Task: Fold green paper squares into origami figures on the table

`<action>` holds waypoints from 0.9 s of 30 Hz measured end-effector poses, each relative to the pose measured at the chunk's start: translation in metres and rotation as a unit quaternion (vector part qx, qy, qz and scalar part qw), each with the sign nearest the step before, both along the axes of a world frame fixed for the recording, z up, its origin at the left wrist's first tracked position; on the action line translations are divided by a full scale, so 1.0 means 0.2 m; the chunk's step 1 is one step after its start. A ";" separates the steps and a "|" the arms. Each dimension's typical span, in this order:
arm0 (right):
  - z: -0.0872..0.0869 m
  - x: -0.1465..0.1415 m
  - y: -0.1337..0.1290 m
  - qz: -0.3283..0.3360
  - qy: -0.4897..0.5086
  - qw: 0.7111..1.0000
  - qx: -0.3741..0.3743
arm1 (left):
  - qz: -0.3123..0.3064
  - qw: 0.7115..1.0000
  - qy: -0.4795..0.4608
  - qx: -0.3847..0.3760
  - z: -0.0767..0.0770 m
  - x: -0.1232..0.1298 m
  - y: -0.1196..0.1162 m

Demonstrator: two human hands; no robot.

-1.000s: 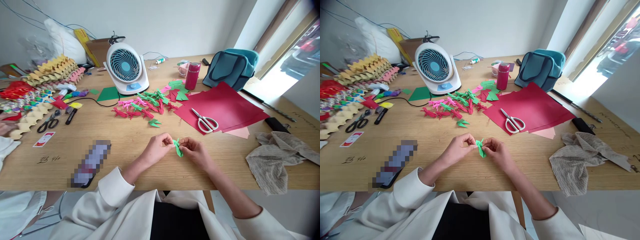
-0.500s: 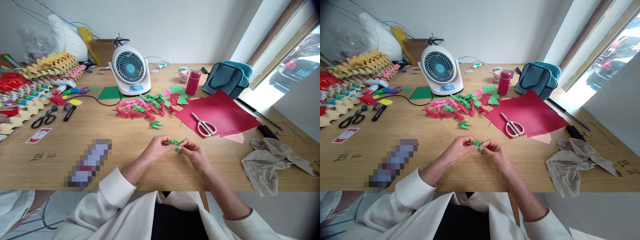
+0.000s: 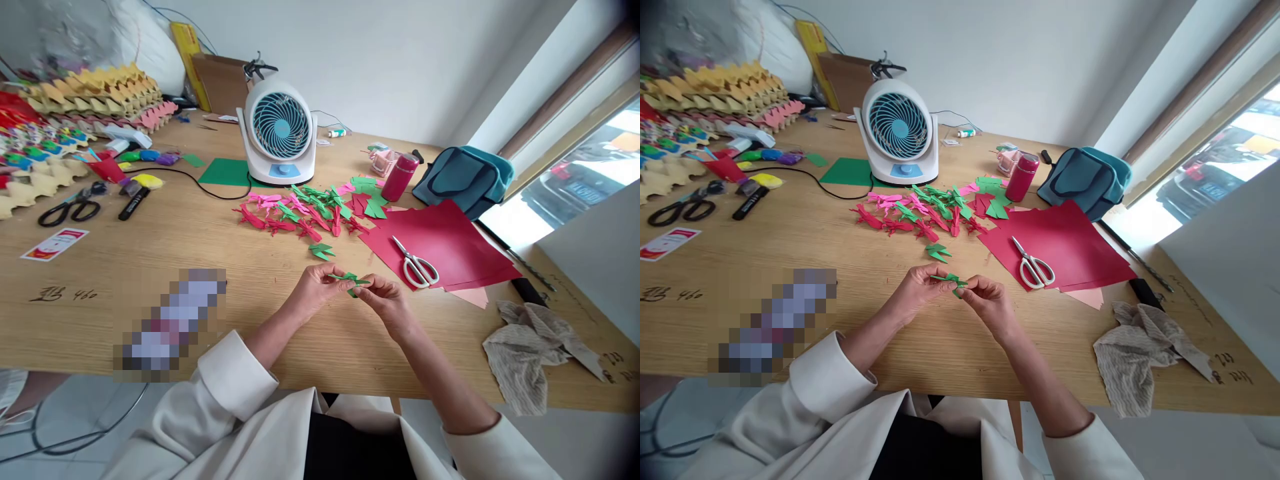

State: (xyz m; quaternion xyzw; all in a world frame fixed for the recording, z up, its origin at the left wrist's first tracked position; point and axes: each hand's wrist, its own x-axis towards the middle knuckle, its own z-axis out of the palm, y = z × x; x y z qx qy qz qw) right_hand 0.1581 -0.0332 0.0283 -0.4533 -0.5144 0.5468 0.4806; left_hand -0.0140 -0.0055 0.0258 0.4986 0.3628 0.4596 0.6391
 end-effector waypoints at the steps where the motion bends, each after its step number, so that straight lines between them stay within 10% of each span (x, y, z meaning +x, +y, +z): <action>1: 0.00 -0.01 0.01 0.001 -0.010 1.000 0.010 | 0.004 1.000 -0.003 0.003 0.00 -0.01 0.00; 10: -0.04 -0.07 0.15 0.025 -0.115 0.984 0.133 | 0.068 0.996 0.025 0.061 0.01 -0.06 0.05; 27: -0.13 -0.05 0.14 0.060 -0.079 0.988 0.119 | 0.079 0.988 0.079 0.105 -0.03 -0.04 0.03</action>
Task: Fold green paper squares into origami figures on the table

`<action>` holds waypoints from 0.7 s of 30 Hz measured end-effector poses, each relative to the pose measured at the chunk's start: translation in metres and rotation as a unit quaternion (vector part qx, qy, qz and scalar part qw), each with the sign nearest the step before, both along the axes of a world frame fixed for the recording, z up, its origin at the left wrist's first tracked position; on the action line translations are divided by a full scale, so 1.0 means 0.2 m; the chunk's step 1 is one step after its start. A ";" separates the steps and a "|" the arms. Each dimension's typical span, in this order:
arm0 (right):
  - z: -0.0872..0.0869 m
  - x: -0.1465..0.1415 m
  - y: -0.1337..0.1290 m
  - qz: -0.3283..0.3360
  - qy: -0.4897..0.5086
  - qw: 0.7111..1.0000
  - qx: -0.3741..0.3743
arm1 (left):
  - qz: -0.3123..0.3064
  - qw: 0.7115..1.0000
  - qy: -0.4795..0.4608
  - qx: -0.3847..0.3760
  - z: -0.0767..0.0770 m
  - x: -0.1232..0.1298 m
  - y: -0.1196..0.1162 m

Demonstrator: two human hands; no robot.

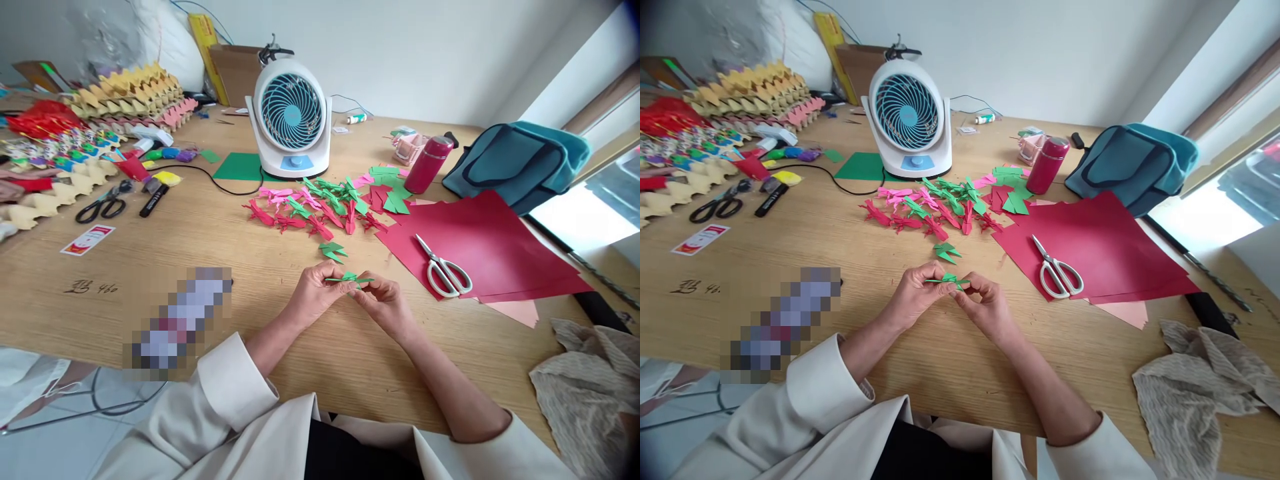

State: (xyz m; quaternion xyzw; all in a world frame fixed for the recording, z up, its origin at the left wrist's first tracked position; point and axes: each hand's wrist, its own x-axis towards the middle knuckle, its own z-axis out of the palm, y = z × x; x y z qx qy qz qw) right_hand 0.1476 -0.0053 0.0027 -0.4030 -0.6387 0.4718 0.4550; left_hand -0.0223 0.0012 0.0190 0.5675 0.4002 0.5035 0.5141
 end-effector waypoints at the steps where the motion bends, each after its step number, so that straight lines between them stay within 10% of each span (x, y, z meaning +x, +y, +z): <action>1: 0.01 0.00 0.00 -0.004 -0.003 1.000 0.000 | 0.001 1.000 0.001 -0.009 0.00 0.00 0.00; 21: -0.03 -0.02 -0.02 0.010 0.033 0.999 -0.036 | -0.042 0.996 -0.019 -0.075 -0.03 0.00 0.00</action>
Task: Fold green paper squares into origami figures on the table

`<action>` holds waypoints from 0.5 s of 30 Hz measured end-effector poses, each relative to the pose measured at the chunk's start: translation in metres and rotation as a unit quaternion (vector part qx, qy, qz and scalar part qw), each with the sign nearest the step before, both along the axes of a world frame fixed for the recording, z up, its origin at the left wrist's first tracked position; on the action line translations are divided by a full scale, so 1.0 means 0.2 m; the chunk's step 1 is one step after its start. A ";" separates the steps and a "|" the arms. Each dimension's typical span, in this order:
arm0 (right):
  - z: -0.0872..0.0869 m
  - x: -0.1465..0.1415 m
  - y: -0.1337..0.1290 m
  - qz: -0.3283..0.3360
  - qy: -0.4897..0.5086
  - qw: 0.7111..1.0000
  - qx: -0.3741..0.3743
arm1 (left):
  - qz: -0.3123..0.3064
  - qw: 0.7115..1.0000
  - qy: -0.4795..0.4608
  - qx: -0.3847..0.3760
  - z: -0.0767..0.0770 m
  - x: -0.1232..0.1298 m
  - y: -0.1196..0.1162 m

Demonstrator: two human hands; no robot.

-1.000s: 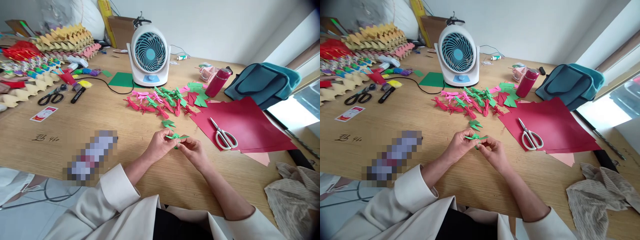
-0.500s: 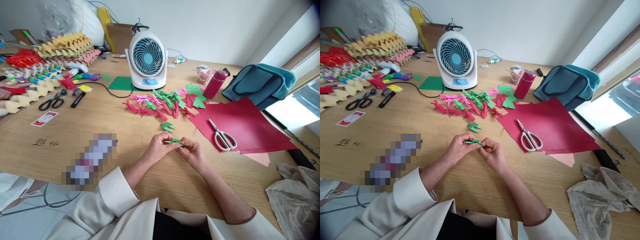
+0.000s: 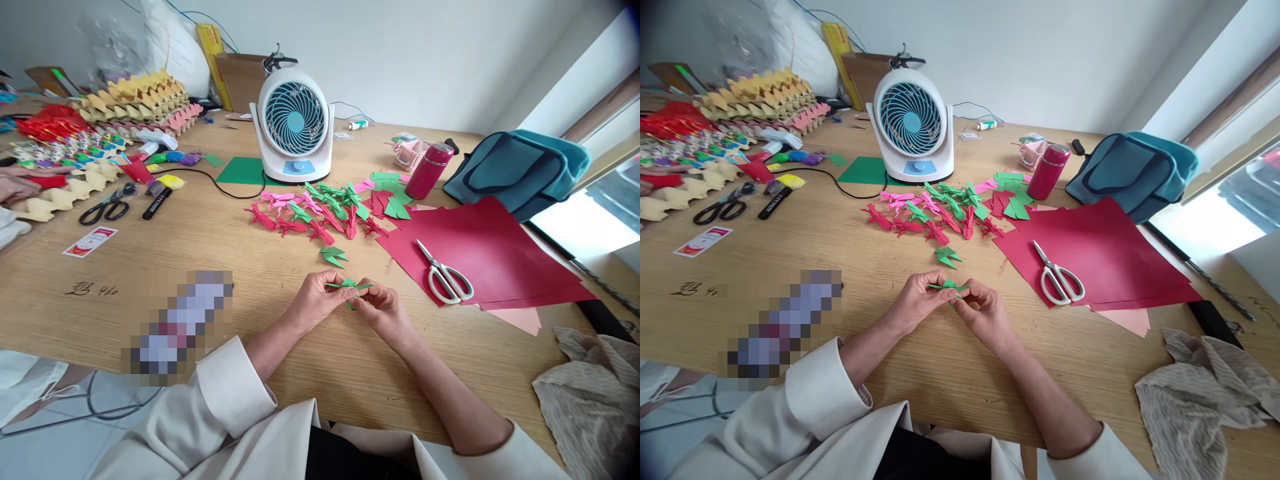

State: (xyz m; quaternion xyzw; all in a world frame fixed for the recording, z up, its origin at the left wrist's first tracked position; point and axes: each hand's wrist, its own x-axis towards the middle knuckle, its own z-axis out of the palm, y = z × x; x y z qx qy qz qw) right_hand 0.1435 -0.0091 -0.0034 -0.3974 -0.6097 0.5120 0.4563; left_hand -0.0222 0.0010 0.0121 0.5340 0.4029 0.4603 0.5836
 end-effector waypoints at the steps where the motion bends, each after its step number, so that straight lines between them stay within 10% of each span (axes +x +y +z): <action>1: 0.01 0.00 0.00 -0.002 0.000 1.000 -0.004 | 0.005 1.000 -0.003 -0.001 0.00 0.00 0.00; 15: 0.05 0.01 0.04 0.014 0.023 0.996 -0.090 | 0.052 0.996 -0.040 -0.067 -0.01 0.03 0.04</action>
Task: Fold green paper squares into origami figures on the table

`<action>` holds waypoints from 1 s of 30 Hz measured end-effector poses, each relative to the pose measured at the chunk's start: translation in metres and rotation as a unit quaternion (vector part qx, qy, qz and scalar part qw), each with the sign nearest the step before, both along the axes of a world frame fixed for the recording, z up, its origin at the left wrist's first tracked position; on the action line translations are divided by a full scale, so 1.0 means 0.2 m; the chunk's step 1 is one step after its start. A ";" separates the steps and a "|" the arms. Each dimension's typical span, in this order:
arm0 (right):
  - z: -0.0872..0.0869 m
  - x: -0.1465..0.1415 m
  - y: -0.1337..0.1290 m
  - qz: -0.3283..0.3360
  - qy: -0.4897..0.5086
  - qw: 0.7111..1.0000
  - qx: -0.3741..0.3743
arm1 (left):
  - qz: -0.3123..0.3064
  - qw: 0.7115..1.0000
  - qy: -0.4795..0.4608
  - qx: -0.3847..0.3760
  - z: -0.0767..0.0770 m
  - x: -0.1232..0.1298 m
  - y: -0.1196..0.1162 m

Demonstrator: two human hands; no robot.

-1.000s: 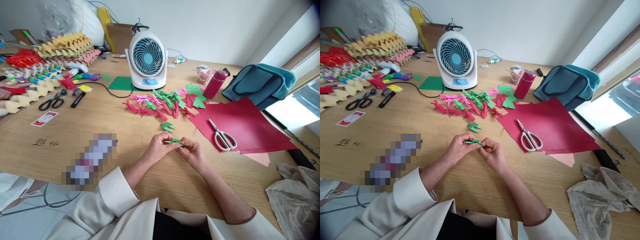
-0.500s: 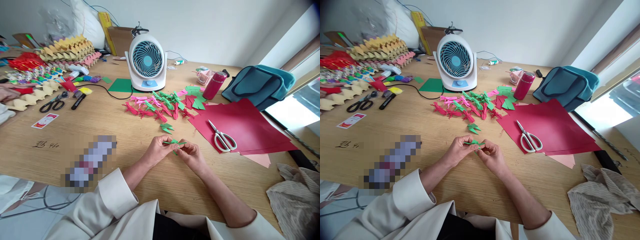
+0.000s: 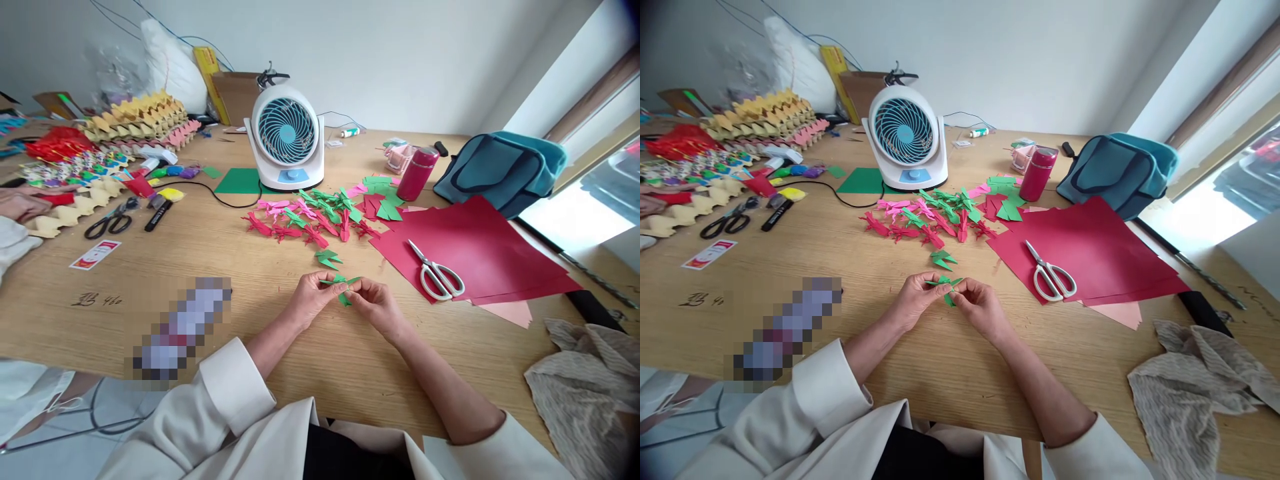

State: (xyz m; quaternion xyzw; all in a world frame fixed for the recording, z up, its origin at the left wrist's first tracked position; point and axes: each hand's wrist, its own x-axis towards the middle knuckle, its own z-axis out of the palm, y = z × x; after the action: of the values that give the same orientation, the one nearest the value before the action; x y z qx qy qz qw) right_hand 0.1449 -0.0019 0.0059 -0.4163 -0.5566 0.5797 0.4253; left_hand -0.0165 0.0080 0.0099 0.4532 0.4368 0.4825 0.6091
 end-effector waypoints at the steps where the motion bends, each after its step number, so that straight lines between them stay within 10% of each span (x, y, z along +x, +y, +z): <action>1: 0.00 0.00 0.00 -0.003 0.001 1.000 -0.003 | -0.008 1.000 0.001 0.001 0.00 0.00 0.00; 30: -0.02 0.00 -0.01 -0.050 0.039 0.996 0.066 | -0.035 0.996 -0.021 -0.077 0.02 -0.01 -0.01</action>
State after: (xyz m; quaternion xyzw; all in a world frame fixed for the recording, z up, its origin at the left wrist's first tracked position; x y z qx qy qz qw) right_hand 0.1453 -0.0037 0.0020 -0.3914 -0.5549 0.5360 0.5015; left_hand -0.0190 0.0059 0.0132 0.4100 0.4432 0.4353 0.6678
